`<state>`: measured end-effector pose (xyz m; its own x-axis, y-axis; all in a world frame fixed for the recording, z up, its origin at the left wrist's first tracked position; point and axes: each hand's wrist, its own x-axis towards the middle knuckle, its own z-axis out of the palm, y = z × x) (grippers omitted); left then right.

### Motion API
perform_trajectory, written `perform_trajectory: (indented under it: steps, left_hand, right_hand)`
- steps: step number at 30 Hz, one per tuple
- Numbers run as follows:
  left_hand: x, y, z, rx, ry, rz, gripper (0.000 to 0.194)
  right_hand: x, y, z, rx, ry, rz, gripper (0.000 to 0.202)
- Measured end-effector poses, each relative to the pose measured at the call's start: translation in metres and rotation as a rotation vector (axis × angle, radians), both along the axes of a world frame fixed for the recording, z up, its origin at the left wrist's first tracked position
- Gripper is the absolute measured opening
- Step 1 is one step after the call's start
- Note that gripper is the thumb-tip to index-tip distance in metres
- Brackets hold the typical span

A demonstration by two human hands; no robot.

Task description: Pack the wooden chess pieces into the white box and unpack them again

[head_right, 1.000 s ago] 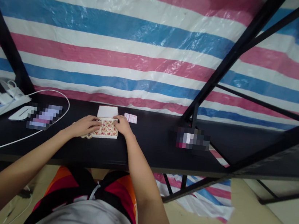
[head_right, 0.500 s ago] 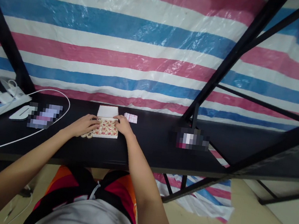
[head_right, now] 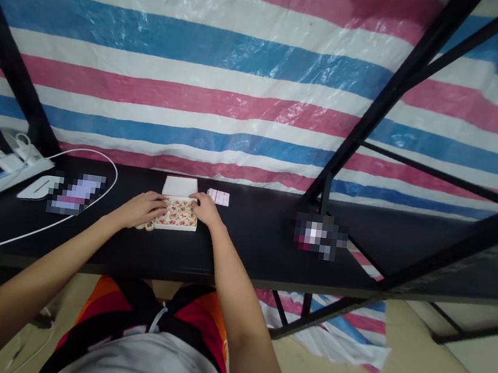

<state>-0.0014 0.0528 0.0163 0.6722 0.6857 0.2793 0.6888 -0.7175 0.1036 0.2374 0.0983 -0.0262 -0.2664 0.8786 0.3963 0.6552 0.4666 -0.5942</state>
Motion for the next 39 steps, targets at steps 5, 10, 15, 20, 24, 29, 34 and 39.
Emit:
perform_trajectory:
  steps: [5, 10, 15, 20, 24, 29, 34, 39]
  left_hand:
    - [0.000, 0.001, -0.003, -0.010, -0.024, 0.007, 0.042]
    - [0.001, -0.001, 0.000, -0.015, -0.059, -0.013, 0.042]
    - [-0.033, 0.008, 0.009, -0.013, -0.221, 0.171, 0.040]
    - [-0.074, 0.024, 0.004, -0.174, -0.285, 0.341, 0.036]
    - [-0.078, 0.026, -0.003, -0.367, -0.284, 0.321, 0.037]
    - [-0.072, 0.026, -0.005, -0.401, -0.341, 0.326, 0.039]
    - [-0.063, 0.023, -0.005, -0.347, -0.324, 0.332, 0.037]
    - [-0.059, 0.024, -0.007, -0.237, -0.293, 0.386, 0.033]
  right_hand:
    - [0.000, 0.001, 0.000, -0.009, -0.008, 0.002, 0.030]
    - [0.000, 0.001, -0.001, -0.006, -0.004, -0.004, 0.030]
    - [0.000, -0.001, 0.001, -0.005, 0.019, 0.002, 0.029]
    - [-0.001, -0.004, 0.003, -0.020, 0.054, 0.000, 0.029]
    - [-0.001, -0.004, 0.003, -0.031, 0.059, -0.007, 0.029]
    - [-0.001, -0.005, 0.005, -0.054, 0.060, -0.013, 0.028]
    - [-0.001, -0.007, 0.007, -0.059, 0.056, -0.026, 0.027]
    - [-0.001, -0.005, 0.005, -0.045, 0.053, -0.022, 0.026]
